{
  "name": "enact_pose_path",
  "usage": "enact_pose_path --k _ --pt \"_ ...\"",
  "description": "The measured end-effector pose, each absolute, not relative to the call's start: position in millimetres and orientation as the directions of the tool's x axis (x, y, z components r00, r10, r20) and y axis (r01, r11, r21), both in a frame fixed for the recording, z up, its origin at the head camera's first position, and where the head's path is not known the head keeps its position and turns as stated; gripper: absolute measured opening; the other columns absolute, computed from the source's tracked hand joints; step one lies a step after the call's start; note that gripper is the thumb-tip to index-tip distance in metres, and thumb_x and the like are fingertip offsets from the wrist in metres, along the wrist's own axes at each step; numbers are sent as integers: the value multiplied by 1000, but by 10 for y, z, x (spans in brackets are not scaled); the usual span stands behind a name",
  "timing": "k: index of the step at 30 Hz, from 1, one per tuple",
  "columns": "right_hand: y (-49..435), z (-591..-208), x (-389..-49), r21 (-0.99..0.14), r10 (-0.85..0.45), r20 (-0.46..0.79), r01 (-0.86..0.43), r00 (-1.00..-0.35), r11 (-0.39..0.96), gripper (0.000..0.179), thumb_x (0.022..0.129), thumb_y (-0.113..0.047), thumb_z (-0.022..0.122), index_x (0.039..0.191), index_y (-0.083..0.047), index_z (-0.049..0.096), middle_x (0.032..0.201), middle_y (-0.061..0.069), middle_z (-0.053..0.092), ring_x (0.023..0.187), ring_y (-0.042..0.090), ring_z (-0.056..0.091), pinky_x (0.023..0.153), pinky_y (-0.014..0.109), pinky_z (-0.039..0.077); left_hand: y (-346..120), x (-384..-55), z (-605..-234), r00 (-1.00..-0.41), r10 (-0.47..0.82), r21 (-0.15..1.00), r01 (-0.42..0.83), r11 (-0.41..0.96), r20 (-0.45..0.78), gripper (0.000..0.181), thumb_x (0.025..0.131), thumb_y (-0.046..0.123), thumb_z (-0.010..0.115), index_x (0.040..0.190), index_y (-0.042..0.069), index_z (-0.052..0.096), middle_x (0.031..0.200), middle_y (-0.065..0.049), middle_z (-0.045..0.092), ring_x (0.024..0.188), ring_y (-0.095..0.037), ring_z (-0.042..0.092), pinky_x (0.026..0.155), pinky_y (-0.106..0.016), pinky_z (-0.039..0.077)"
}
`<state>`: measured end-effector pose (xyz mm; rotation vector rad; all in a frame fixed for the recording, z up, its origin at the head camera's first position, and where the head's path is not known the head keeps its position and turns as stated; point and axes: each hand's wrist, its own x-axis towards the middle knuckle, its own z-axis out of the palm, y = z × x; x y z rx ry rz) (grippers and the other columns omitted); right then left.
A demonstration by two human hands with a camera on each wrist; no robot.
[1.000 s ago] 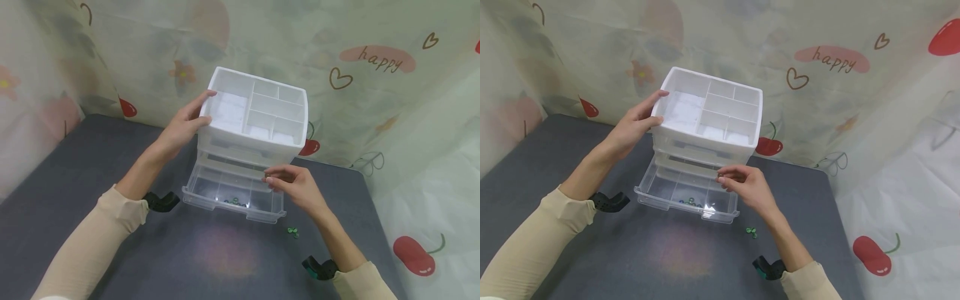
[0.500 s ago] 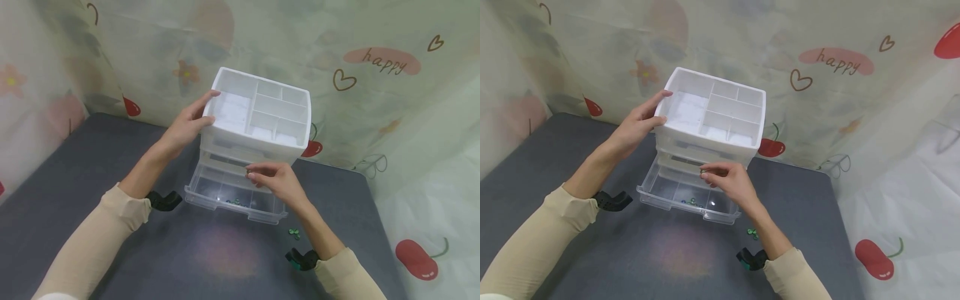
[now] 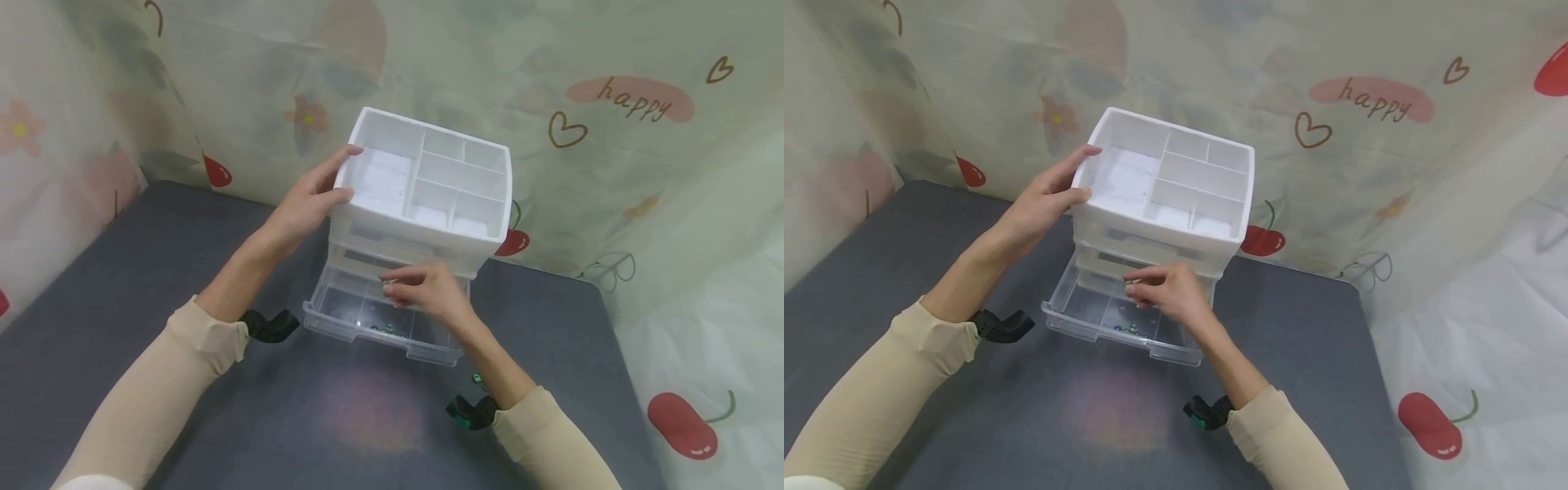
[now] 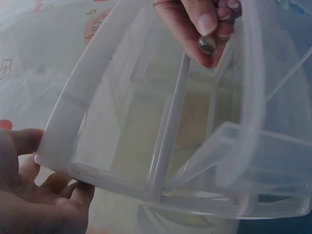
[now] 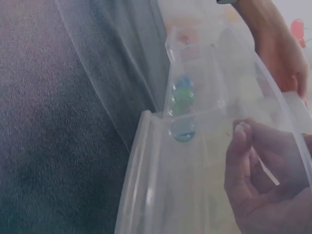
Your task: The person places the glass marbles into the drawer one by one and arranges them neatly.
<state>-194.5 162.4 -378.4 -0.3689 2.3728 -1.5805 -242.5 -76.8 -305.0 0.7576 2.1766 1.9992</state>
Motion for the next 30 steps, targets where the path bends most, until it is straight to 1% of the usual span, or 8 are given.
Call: enact_pose_path --k 3,6,10,14,19,23,26,30 --pt "1600 -3807 -1957 -913 -340 -138 -13 -930 407 28 80 -15 71 105 -5 69 85 6 69 76 27 65 69 36 52 -758 -2429 -3049 -872 415 956 292 17 258 51 95 9 46 143 19 30 149 9 17 134 -3 13 106 -36 19" --pt "1588 -3816 -1964 -898 -318 -183 26 -930 439 27 79 -16 71 105 -6 69 86 8 69 75 23 66 69 35 52 -755 -2432 -3042 -873 415 959 284 7 256 51 95 8 46 143 18 30 149 8 17 134 -3 14 106 -36 20" --pt "1577 -3826 -1976 -871 -291 -227 60 -929 487 26 79 -19 72 103 -11 71 85 10 69 73 20 66 68 32 52 -762 -2432 -3037 -875 412 959 282 5 255 51 95 8 46 143 18 30 149 8 17 133 -2 13 106 -35 19" --pt "1569 -3846 -1983 -832 -256 -265 87 -930 548 23 78 -23 72 101 -18 72 81 6 70 71 18 66 66 32 51 -769 -2433 -3042 -873 414 957 290 11 259 51 95 8 46 143 17 30 149 8 17 134 -2 12 106 -35 19" --pt "1560 -3881 -1983 -792 -232 -289 96 -929 603 22 78 -25 72 100 -20 72 76 1 70 70 16 66 64 35 50 -769 -2432 -3040 -872 417 958 287 11 257 51 95 8 45 143 17 29 150 7 17 134 -3 13 106 -35 19" --pt "1555 -3887 -1974 -773 -217 -308 111 -926 624 23 78 -25 72 100 -20 72 74 0 69 68 15 66 64 34 50 -763 -2433 -3036 -872 421 960 281 14 250 51 95 9 45 143 19 30 150 8 16 134 -3 13 105 -35 20" --pt "1550 -3885 -1972 -780 -219 -313 119 -924 614 23 78 -23 72 101 -18 72 75 0 69 68 16 66 62 32 51 -766 -2431 -3034 -873 420 962 274 6 246 51 95 9 46 143 19 30 150 8 16 134 -2 13 106 -35 19" --pt "1540 -3877 -1976 -786 -220 -317 126 -923 605 22 78 -22 72 100 -18 73 76 0 70 70 17 67 62 33 51 -775 -2426 -3030 -875 415 962 274 2 248 51 95 8 46 143 18 30 149 8 16 134 -2 13 106 -34 18"
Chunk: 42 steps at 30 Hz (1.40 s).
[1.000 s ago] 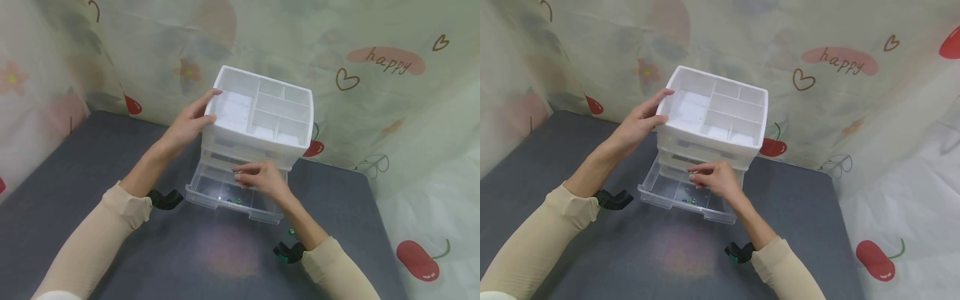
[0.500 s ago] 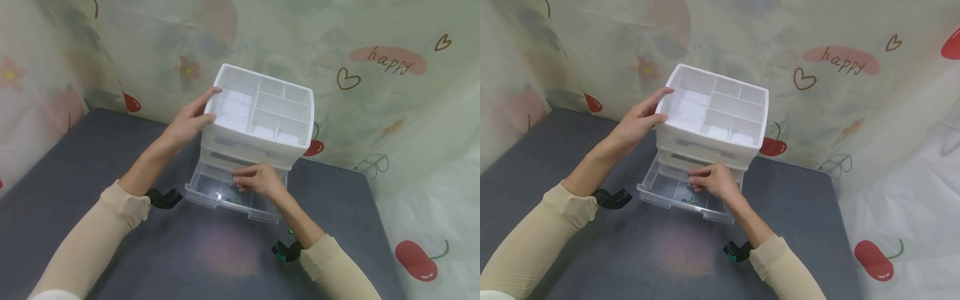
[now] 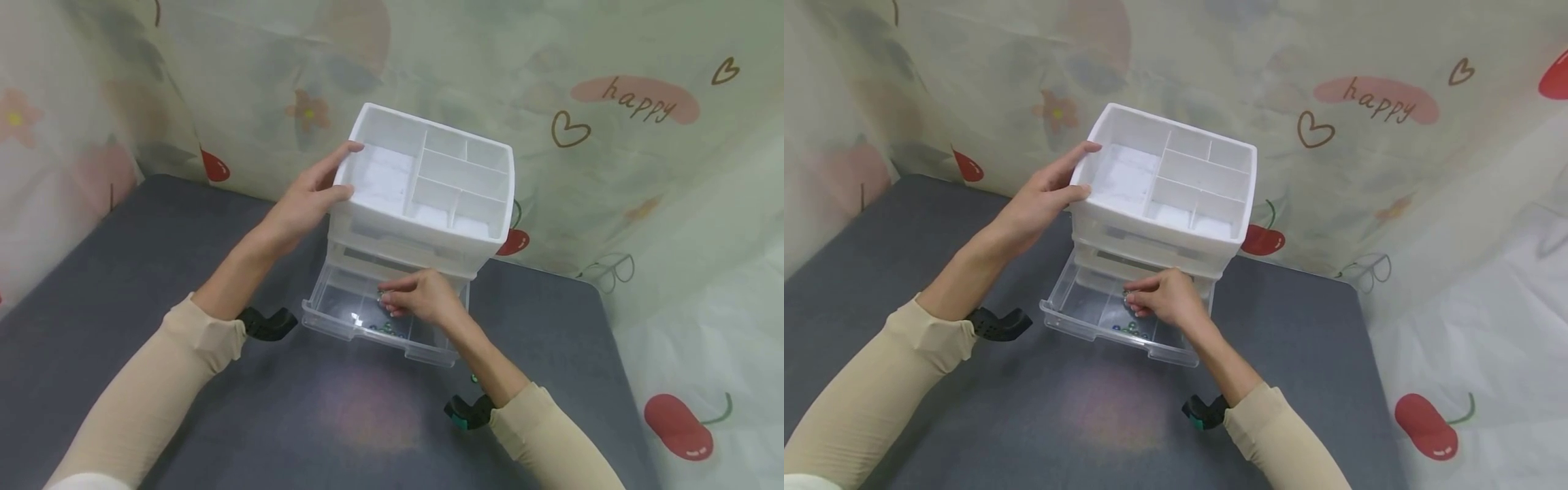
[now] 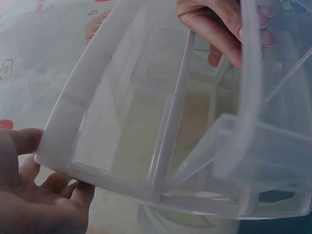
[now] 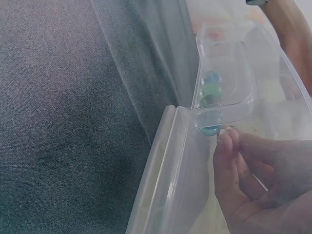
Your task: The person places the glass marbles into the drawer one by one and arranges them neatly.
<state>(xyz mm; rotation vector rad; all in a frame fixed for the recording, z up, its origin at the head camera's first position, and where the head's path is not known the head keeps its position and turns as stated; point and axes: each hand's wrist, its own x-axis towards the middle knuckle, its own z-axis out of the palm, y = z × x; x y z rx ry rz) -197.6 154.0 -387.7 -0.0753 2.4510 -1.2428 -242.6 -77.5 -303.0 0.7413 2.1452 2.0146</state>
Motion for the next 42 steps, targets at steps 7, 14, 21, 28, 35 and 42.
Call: enact_pose_path --k 7,14,21,28,35,42 --pt "1544 -3862 -1982 -803 -228 -312 128 -922 582 21 79 -20 71 100 -17 72 78 1 70 73 22 67 67 37 51 -775 -2416 -3017 -877 409 960 280 5 253 51 95 8 45 142 17 30 149 7 17 133 -2 14 106 -35 19" --pt "1549 -3865 -1975 -851 -249 -289 129 -924 509 24 80 -17 71 102 -8 71 82 8 70 71 20 67 69 38 51 -779 -2416 -3043 -877 402 959 284 -4 262 51 95 7 45 142 15 30 149 6 18 134 -4 14 105 -35 19" --pt "1592 -3839 -1929 -918 -296 -222 98 -929 384 27 81 -16 70 104 -1 68 86 12 69 79 29 65 72 40 51 -761 -2405 -3061 -877 406 960 280 1 256 50 95 7 44 142 17 30 149 6 18 134 -6 15 105 -37 21" --pt "1616 -3619 -1836 -959 -311 -161 74 -937 275 22 83 -11 67 101 0 68 88 17 67 78 27 65 74 41 50 -759 -2411 -3032 -876 408 960 280 -4 258 51 95 7 44 143 17 30 149 7 17 134 -5 14 105 -37 20" --pt "1764 -3655 -1790 -971 -287 -106 36 -952 237 26 82 -20 68 104 -5 69 94 15 67 83 27 65 77 43 49 -755 -2432 -3035 -875 406 958 288 -1 263 51 95 7 45 142 17 30 149 7 18 134 -5 15 104 -36 21" --pt "1847 -3571 -1666 -984 -272 -14 -35 -962 176 24 83 -18 68 103 -5 68 92 15 67 81 29 65 75 38 50 -768 -2430 -3047 -874 410 959 283 -4 260 51 95 7 45 143 17 30 150 8 16 134 -3 13 105 -36 20"
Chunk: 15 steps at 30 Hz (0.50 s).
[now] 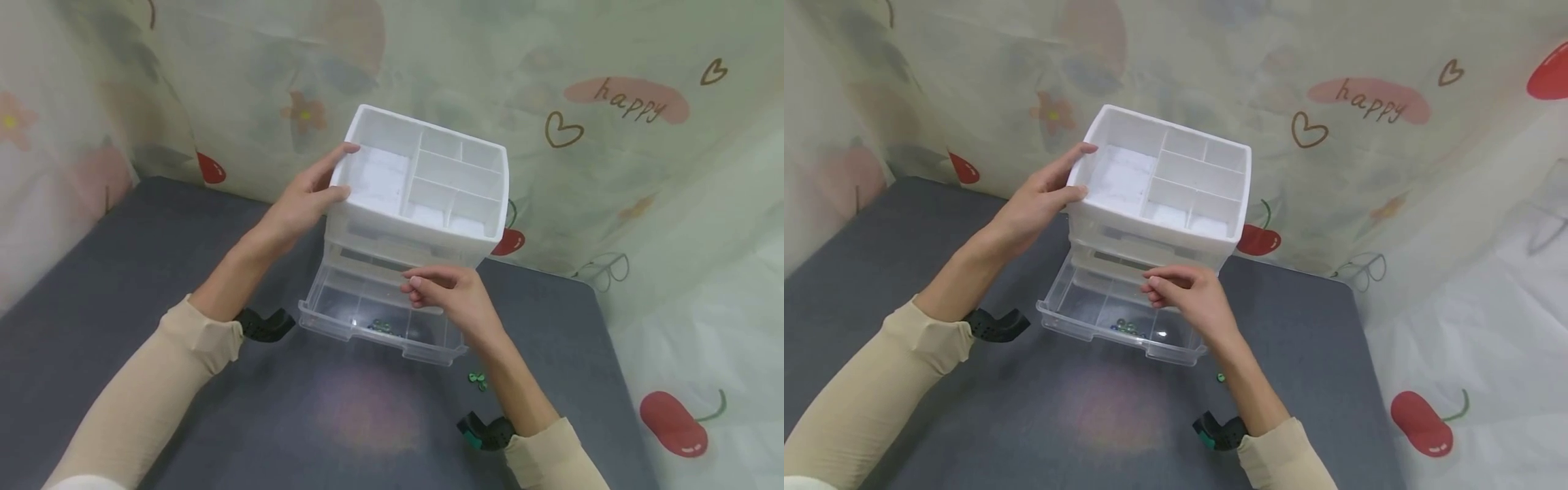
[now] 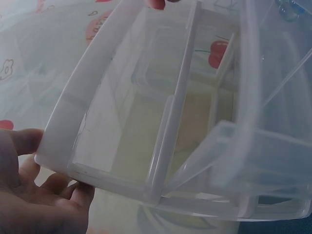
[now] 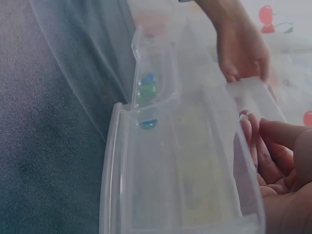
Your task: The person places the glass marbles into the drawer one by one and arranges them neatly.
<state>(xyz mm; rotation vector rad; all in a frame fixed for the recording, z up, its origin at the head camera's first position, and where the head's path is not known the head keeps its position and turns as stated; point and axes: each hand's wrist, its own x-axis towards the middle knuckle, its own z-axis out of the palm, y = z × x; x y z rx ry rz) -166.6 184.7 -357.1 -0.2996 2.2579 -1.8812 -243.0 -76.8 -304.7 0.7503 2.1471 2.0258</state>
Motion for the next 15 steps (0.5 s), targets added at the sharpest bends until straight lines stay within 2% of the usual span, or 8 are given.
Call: enact_pose_path --k 7,15 --pt "1886 -3393 -1466 -982 -249 -4 -44 -968 184 24 86 -12 63 106 0 66 93 19 66 79 27 65 74 40 50 -781 -2413 -3036 -876 404 959 282 -19 265 52 95 6 45 143 17 30 149 8 16 134 -3 11 106 -34 18" --pt "2039 -3386 -1344 -978 -210 14 -57 -978 202 24 86 -9 63 106 4 64 93 24 65 76 22 64 73 39 50 -748 -2419 -3054 -871 405 956 291 -28 277 51 95 5 45 142 16 31 149 7 18 134 -4 14 104 -35 21"
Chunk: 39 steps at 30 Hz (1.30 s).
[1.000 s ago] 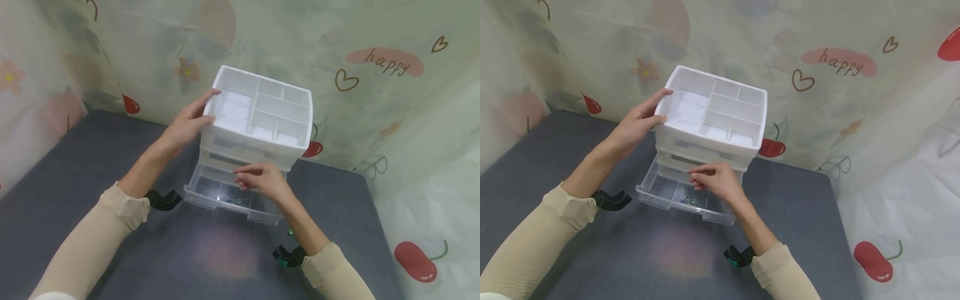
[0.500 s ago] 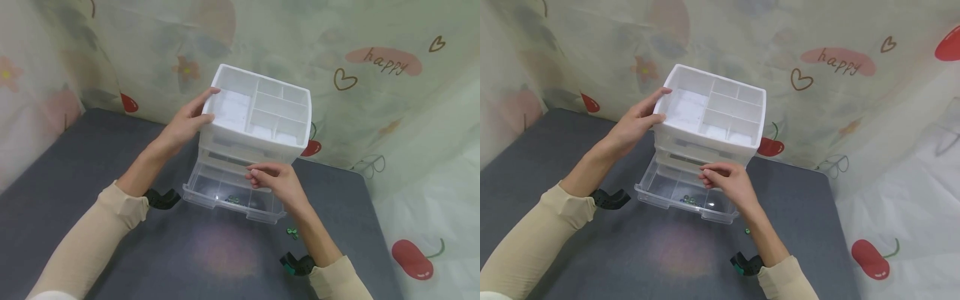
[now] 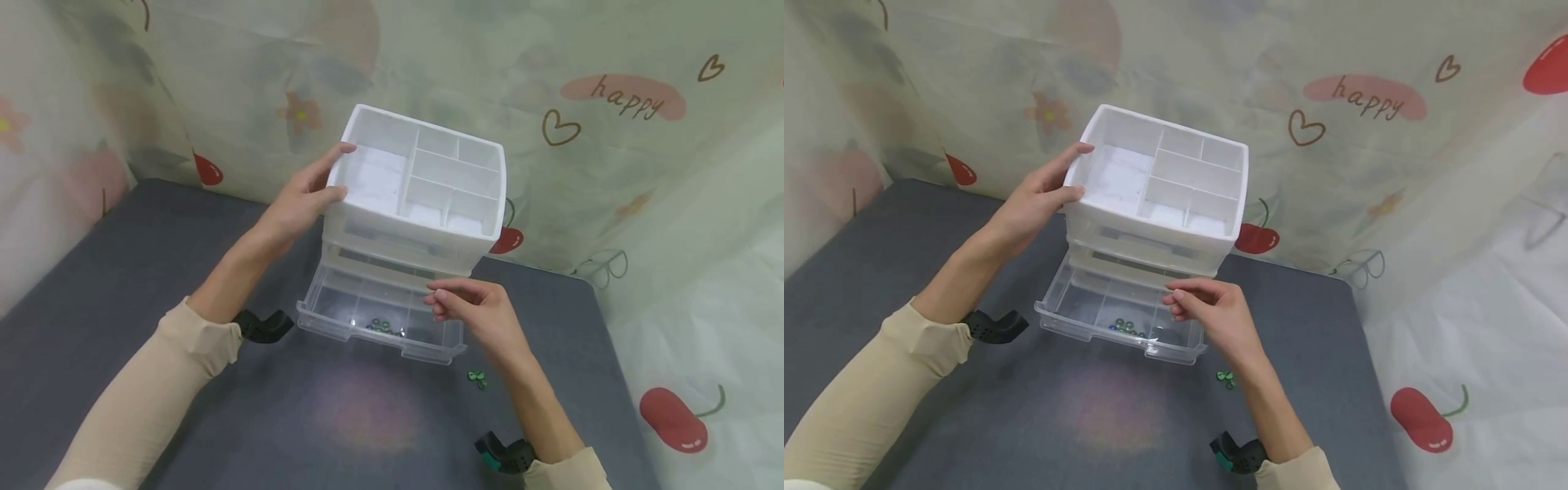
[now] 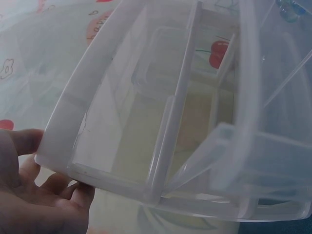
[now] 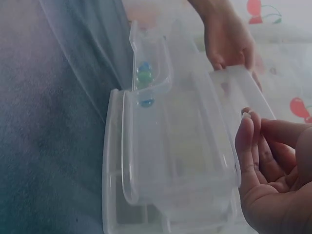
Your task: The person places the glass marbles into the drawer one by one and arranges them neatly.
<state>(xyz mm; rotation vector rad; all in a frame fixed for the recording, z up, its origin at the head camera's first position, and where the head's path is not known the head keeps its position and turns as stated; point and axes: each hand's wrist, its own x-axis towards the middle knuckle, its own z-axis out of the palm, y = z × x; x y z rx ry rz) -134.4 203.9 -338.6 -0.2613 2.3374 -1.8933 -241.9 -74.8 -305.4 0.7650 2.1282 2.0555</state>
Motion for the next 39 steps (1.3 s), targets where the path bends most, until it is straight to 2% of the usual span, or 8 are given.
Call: enact_pose_path --k 8,20,25,30,33,39 --pt "2244 -3486 -1276 -973 -189 40 -81 -981 215 24 86 -12 63 107 1 65 93 22 65 77 31 62 74 38 50 -756 -2423 -3049 -869 411 957 289 -29 275 51 95 6 45 143 17 30 149 8 17 134 -4 13 105 -35 20" --pt "2571 -3687 -1177 -968 -126 0 -32 -992 250 33 85 -18 65 109 4 63 95 17 66 78 27 63 75 38 50 -753 -2433 -3067 -864 415 956 289 -54 284 52 94 4 45 143 15 29 150 6 17 134 -4 13 105 -35 19" --pt "2651 -3747 -1115 -962 -116 -10 -22 -993 271 34 85 -18 65 110 5 62 95 17 66 80 30 63 74 37 50 -755 -2432 -3065 -867 414 958 283 -53 279 53 94 4 45 143 16 29 149 7 17 134 -3 13 105 -35 20" --pt "2717 -3815 -1064 -958 -98 -20 -9 -995 286 30 85 -20 65 108 -1 64 96 17 66 81 33 61 74 36 50 -762 -2427 -3060 -865 416 957 287 -51 281 53 95 5 44 144 16 28 150 6 16 134 -3 12 105 -36 19" --pt "2752 -3852 -1024 -956 -80 -27 3 -996 293 29 84 -21 65 107 -3 65 96 20 66 80 30 62 74 36 50 -759 -2424 -3054 -863 417 956 290 -51 284 53 95 5 45 144 15 28 150 6 17 134 -3 12 105 -35 19" --pt "2821 -3998 -962 -951 -57 -39 20 -998 308 29 84 -22 66 107 -3 66 94 15 67 79 25 62 75 36 50 -761 -2415 -3042 -868 415 958 284 -35 273 53 95 6 45 144 17 28 150 7 16 134 -3 11 106 -35 18"
